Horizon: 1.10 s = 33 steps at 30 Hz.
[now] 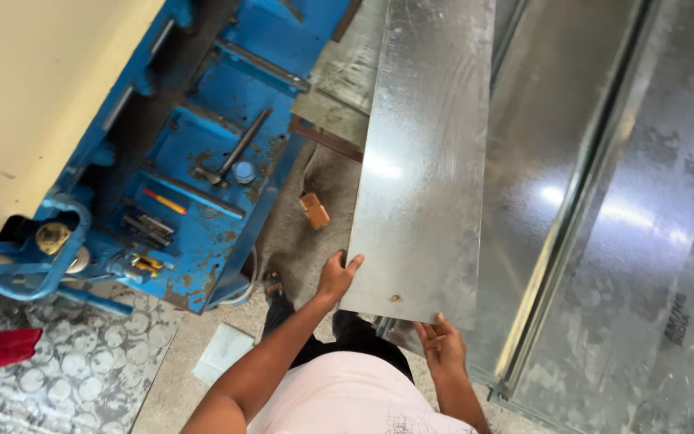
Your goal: The person operates a manual metal bending machine to fold rectangular metal sheets. They repeatedly pick up a sheet, align it in the machine's jaws, pull down the handle to bend the metal, and then remove the finished piece to place it on a stack. The process is repeated for multiple sheets throughout the clip.
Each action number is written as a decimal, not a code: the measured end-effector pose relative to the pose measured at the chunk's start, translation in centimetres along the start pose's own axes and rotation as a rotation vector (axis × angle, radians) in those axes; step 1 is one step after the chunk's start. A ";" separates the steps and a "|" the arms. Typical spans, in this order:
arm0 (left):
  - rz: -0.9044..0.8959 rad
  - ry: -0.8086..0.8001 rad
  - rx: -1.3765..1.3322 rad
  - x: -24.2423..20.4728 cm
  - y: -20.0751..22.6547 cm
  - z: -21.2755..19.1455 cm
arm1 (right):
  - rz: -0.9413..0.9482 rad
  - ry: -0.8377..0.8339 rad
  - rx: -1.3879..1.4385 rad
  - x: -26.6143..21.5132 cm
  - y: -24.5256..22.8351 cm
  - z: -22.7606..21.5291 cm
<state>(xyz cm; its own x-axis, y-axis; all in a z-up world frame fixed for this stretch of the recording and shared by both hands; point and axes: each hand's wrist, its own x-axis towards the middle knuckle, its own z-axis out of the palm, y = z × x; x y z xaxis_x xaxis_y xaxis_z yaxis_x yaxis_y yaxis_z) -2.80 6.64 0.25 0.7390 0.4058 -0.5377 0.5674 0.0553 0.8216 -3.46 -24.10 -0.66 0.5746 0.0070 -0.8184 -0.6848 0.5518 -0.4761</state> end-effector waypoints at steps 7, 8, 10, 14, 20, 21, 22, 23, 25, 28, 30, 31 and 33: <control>-0.024 0.090 0.043 2.5 -5.3 -10.4 | 0.184 0.043 -0.144 -4.4 7.2 10.0; -0.039 0.091 0.030 3.4 -5.7 -11.5 | 0.178 0.045 -0.145 -4.8 7.9 11.4; -0.040 0.099 0.057 5.1 -6.5 -13.7 | 0.184 0.065 -0.144 -4.4 9.6 13.6; 0.029 0.085 0.099 8.0 -9.3 -17.2 | 0.221 0.019 -0.138 -2.0 13.9 15.6; -0.071 0.117 0.338 13.2 -13.9 -21.6 | 0.412 -0.069 -0.296 2.7 22.1 21.2; -0.056 0.151 0.334 13.7 -14.7 -22.1 | 0.448 -0.132 -0.360 3.1 22.8 21.6; -0.043 0.189 0.344 14.5 -15.4 -23.2 | 0.517 -0.133 -0.536 3.4 23.1 22.1; -0.029 0.227 0.353 15.1 -16.0 -24.1 | 0.583 -0.135 -0.712 3.8 22.6 22.4; -0.018 0.211 0.370 16.6 -17.1 -25.7 | 0.356 -0.178 -1.187 5.1 21.8 23.1; 0.002 0.203 0.364 18.1 -18.5 -26.1 | -0.436 -0.114 -1.553 6.7 19.7 23.0; -0.074 0.226 0.385 18.7 -18.6 -27.4 | -0.549 0.141 -1.616 8.0 18.6 23.7; -0.167 0.225 0.384 19.1 -18.4 -28.4 | -0.591 0.119 -1.574 9.1 18.5 24.7; -0.214 0.225 0.389 20.1 -18.0 -30.1 | -0.398 0.060 -1.414 10.9 18.6 26.0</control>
<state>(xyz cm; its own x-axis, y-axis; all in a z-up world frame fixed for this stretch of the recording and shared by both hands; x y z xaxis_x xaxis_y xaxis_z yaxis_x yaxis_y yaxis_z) -9.12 41.27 -19.63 0.5189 0.6116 -0.5972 0.8229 -0.1682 0.5428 1.69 7.94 -10.10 0.8314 -0.0004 -0.5557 -0.3689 -0.7483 -0.5514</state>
